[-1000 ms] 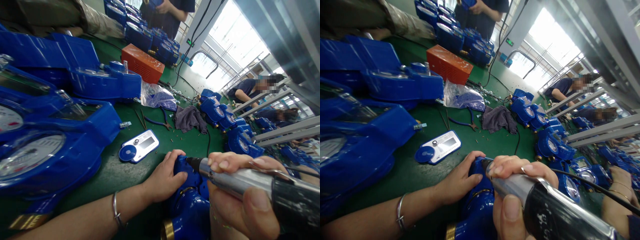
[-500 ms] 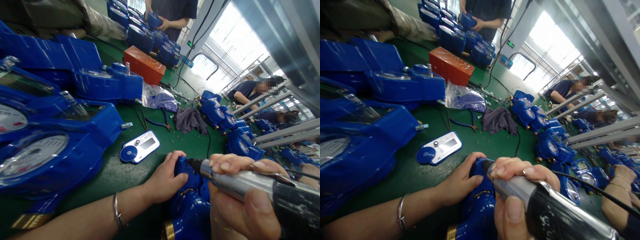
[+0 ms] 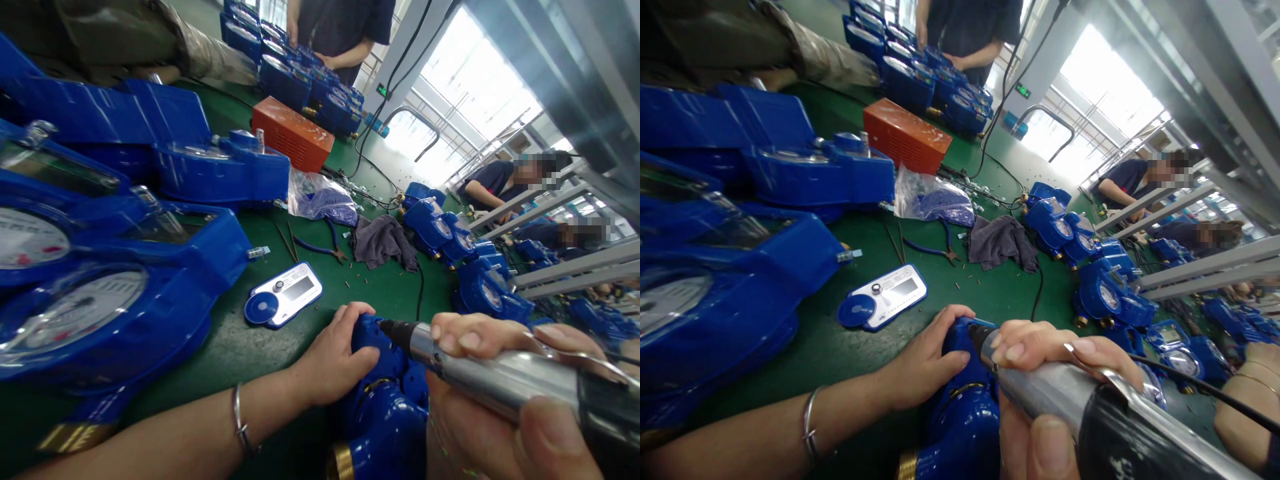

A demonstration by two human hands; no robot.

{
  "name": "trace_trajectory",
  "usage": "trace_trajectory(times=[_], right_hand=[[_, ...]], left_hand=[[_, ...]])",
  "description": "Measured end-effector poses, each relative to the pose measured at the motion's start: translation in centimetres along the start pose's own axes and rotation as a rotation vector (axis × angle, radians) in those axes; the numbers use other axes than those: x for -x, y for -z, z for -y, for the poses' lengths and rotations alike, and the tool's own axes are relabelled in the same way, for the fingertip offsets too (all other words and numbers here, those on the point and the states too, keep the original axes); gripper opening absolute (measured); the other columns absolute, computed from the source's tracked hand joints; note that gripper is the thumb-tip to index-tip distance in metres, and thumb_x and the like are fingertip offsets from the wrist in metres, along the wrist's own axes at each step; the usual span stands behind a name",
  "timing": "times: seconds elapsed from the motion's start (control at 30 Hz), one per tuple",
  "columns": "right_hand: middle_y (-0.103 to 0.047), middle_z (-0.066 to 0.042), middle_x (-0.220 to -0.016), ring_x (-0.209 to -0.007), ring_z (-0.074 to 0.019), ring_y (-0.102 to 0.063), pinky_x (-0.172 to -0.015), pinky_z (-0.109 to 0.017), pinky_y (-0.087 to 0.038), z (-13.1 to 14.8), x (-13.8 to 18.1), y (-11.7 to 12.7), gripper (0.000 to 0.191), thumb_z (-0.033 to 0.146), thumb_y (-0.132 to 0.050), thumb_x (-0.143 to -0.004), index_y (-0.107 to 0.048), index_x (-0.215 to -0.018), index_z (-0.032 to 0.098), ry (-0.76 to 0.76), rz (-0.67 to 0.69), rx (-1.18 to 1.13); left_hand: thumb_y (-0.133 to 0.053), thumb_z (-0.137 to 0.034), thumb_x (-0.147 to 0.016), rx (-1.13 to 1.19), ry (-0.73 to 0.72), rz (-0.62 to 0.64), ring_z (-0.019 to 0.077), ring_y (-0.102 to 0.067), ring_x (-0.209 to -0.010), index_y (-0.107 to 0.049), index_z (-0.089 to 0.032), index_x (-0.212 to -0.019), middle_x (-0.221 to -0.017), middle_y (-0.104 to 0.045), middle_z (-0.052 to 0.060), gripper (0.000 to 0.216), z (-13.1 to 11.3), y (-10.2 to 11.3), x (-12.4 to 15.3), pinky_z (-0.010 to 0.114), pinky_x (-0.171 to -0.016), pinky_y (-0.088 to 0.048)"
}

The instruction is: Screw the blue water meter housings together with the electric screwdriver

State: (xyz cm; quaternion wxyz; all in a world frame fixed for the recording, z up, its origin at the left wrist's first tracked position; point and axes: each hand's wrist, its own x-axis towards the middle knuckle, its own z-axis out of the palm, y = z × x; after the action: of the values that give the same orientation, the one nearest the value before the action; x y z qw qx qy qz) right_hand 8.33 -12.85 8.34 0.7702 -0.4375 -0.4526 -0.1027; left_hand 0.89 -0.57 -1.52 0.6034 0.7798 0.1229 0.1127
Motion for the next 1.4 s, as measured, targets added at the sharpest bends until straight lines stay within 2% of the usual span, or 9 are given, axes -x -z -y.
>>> trace_trajectory(times=[0.23, 0.4, 0.53, 0.6, 0.73, 0.9, 1.1, 1.27, 1.4], right_hand=[[-0.06, 0.002, -0.073, -0.066, -0.019, -0.058, -0.064, -0.04, -0.05, 0.2, -0.6, -2.1, 0.033, 0.025, -0.052, -0.075, -0.044, -0.107, 0.018, -0.089, -0.087, 0.078], [-0.062, 0.002, -0.073, -0.064, -0.0201, -0.061, -0.064, -0.043, -0.052, 0.0, -1.0, -2.1, 0.035, 0.028, -0.059, -0.076, -0.046, -0.106, 0.015, 0.017, 0.054, 0.11], [-0.06, 0.003, -0.073, -0.067, -0.0194, -0.059, -0.067, -0.042, -0.051, 0.2, -0.7, -2.6, 0.033, 0.026, -0.059, -0.076, -0.046, -0.105, 0.017, -0.08, -0.063, 0.073], [-0.059, 0.002, -0.074, -0.067, -0.019, -0.058, -0.065, -0.04, -0.05, 0.2, -0.3, -2.6, 0.033, 0.025, -0.06, -0.076, -0.046, -0.105, 0.016, -0.054, -0.102, 0.034], [-0.061, -0.001, -0.078, -0.066, -0.0196, -0.059, -0.061, -0.04, -0.051, 0.0, 0.0, -2.0, 0.034, 0.022, -0.056, -0.079, -0.045, -0.11, 0.014, 0.058, 0.04, -0.004], [-0.06, 0.001, -0.074, -0.065, -0.0188, -0.058, -0.063, -0.039, -0.05, -0.1, -0.3, -1.7, 0.034, 0.026, -0.058, -0.077, -0.044, -0.106, 0.017, -0.038, -0.028, 0.001], [-0.063, -0.001, -0.079, -0.067, -0.0204, -0.06, -0.062, -0.041, -0.05, -0.2, -0.7, -1.2, 0.037, 0.027, -0.058, -0.078, -0.044, -0.111, 0.017, -0.029, 0.154, 0.029], [-0.058, 0.002, -0.073, -0.064, -0.0176, -0.056, -0.06, -0.037, -0.048, 0.2, -0.3, -2.0, 0.034, 0.027, -0.054, -0.076, -0.043, -0.107, 0.017, -0.006, 0.005, 0.036], [-0.057, 0.002, -0.076, -0.067, -0.018, -0.056, -0.064, -0.039, -0.049, 0.8, -0.1, -1.9, 0.034, 0.027, -0.054, -0.078, -0.043, -0.109, 0.017, -0.028, 0.058, 0.073]], left_hand=[[-0.054, -0.032, -0.075, -0.007, -0.012, 0.013, 0.0259, -0.049, -0.103, -0.042, -0.021, -0.119, -0.11, -0.048, 0.007, 0.047, -0.2, 0.1, 0.2, 0.045, -0.093, -0.038], [-0.053, -0.031, -0.075, -0.011, -0.007, 0.013, 0.0256, -0.049, -0.103, -0.041, -0.021, -0.119, -0.111, -0.048, 0.006, 0.047, -0.2, 0.1, 0.1, 0.045, -0.094, -0.038], [-0.054, -0.033, -0.075, -0.012, -0.014, 0.008, 0.0261, -0.048, -0.105, -0.041, -0.023, -0.119, -0.111, -0.048, 0.006, 0.048, 0.2, -0.1, 0.0, 0.046, -0.094, -0.038], [-0.054, -0.033, -0.075, -0.01, -0.018, 0.002, 0.0261, -0.048, -0.105, -0.041, -0.023, -0.119, -0.111, -0.048, 0.006, 0.047, 0.3, -0.1, 0.0, 0.046, -0.094, -0.037], [-0.054, -0.034, -0.076, -0.003, -0.024, -0.003, 0.0254, -0.049, -0.103, -0.04, -0.024, -0.119, -0.11, -0.048, 0.005, 0.046, 0.4, -0.2, 0.1, 0.045, -0.093, -0.038], [-0.054, -0.034, -0.076, 0.001, -0.026, -0.009, 0.0255, -0.049, -0.103, -0.041, -0.023, -0.119, -0.109, -0.048, 0.005, 0.047, 0.5, -0.2, 0.0, 0.045, -0.093, -0.038], [-0.054, -0.034, -0.076, 0.012, -0.029, 0.001, 0.0253, -0.049, -0.102, -0.041, -0.023, -0.119, -0.108, -0.048, 0.005, 0.047, 0.5, -0.1, -0.1, 0.044, -0.093, -0.038], [-0.055, -0.034, -0.075, 0.008, -0.026, 0.004, 0.0259, -0.049, -0.103, -0.041, -0.023, -0.119, -0.109, -0.048, 0.006, 0.047, 0.3, -0.1, 0.1, 0.045, -0.093, -0.038], [-0.056, -0.034, -0.075, 0.005, -0.032, 0.024, 0.0257, -0.05, -0.1, -0.044, -0.022, -0.117, -0.108, -0.048, 0.006, 0.045, 0.0, 0.0, 0.2, 0.044, -0.092, -0.04]])
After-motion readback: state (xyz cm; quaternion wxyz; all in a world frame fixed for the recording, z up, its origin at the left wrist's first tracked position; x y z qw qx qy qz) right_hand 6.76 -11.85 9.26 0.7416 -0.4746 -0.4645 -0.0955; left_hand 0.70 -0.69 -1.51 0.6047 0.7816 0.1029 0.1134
